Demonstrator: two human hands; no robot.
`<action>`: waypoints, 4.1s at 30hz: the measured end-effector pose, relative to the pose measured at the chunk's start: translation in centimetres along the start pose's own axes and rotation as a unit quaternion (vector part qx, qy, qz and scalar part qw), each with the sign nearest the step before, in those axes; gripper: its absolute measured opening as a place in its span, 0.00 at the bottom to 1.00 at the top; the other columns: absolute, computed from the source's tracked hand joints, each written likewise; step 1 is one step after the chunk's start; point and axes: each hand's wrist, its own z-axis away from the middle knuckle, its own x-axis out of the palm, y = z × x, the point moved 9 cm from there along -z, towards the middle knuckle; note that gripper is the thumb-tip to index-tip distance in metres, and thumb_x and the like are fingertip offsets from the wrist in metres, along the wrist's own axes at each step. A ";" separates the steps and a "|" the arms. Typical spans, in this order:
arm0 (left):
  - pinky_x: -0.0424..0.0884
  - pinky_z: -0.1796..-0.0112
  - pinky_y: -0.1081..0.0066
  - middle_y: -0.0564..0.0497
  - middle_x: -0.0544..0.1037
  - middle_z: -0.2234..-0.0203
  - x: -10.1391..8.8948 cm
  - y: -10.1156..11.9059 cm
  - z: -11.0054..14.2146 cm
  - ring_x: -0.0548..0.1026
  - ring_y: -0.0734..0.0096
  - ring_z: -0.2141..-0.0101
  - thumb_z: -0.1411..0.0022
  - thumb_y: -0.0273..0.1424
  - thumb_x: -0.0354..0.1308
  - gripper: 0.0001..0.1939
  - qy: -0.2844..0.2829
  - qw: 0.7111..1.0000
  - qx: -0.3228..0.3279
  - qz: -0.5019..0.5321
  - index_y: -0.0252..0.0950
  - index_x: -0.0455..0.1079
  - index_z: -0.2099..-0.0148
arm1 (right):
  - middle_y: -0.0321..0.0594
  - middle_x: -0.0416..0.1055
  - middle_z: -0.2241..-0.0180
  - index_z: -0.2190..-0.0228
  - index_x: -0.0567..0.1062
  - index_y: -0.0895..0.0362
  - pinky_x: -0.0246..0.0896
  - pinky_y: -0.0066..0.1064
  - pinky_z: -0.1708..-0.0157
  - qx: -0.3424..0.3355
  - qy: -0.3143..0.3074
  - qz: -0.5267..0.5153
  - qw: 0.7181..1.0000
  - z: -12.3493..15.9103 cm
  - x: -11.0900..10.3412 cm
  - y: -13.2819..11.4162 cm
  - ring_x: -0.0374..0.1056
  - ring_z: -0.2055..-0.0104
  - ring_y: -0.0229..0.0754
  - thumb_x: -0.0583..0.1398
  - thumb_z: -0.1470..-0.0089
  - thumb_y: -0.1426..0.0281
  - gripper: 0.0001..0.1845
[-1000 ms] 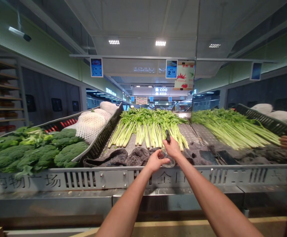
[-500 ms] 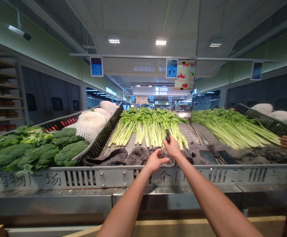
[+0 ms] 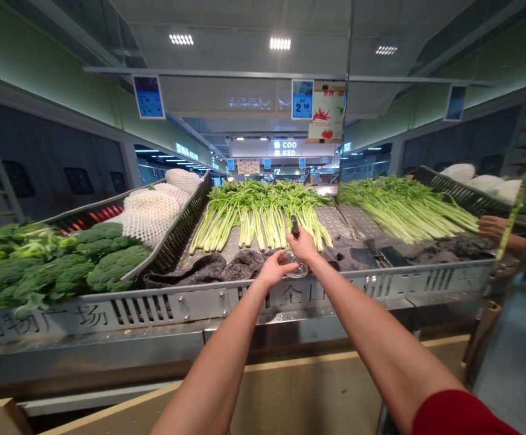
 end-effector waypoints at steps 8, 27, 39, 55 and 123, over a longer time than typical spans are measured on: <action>0.63 0.60 0.67 0.48 0.72 0.70 0.1 0.2 0.1 0.68 0.69 0.66 0.64 0.34 0.64 0.28 -0.010 1.000 0.006 0.018 0.31 0.64 0.57 | 0.35 0.65 0.77 0.71 0.66 0.57 0.53 0.25 0.75 -0.003 -0.012 -0.046 0.999 0.3 0.1 0.0 0.60 0.75 0.35 0.51 0.58 0.61 0.14; 0.62 0.61 0.66 0.50 0.71 0.73 0.5 0.1 0.0 0.68 0.70 0.67 0.65 0.32 0.65 0.24 -0.023 0.998 0.003 0.064 0.32 0.64 0.62 | 0.35 0.64 0.78 0.73 0.66 0.58 0.52 0.26 0.76 0.000 -0.019 -0.027 0.999 -0.2 0.5 0.2 0.58 0.77 0.35 0.52 0.60 0.64 0.12; 0.61 0.58 0.64 0.48 0.72 0.70 0.5 0.2 0.0 0.68 0.67 0.63 0.64 0.32 0.64 0.24 -0.021 0.999 0.002 0.047 0.32 0.65 0.61 | 0.35 0.65 0.77 0.71 0.66 0.58 0.54 0.26 0.75 0.000 -0.018 -0.034 0.999 -0.2 0.4 0.3 0.59 0.76 0.35 0.52 0.60 0.64 0.13; 0.61 0.58 0.64 0.47 0.72 0.69 0.2 0.1 0.0 0.68 0.66 0.63 0.64 0.32 0.64 0.26 -0.003 0.999 0.003 0.034 0.32 0.64 0.59 | 0.34 0.64 0.78 0.75 0.64 0.57 0.54 0.27 0.75 -0.017 -0.002 -0.068 0.998 0.0 0.3 0.3 0.59 0.77 0.35 0.53 0.62 0.64 0.10; 0.63 0.62 0.65 0.46 0.71 0.68 -3.9 0.2 0.6 0.68 0.67 0.67 0.69 0.37 0.65 0.36 0.029 0.996 0.020 -0.079 0.31 0.62 0.54 | 0.32 0.61 0.80 0.76 0.63 0.57 0.51 0.25 0.77 -0.046 -0.023 -0.067 0.996 0.6 2.9 -2.9 0.56 0.78 0.33 0.52 0.62 0.64 0.10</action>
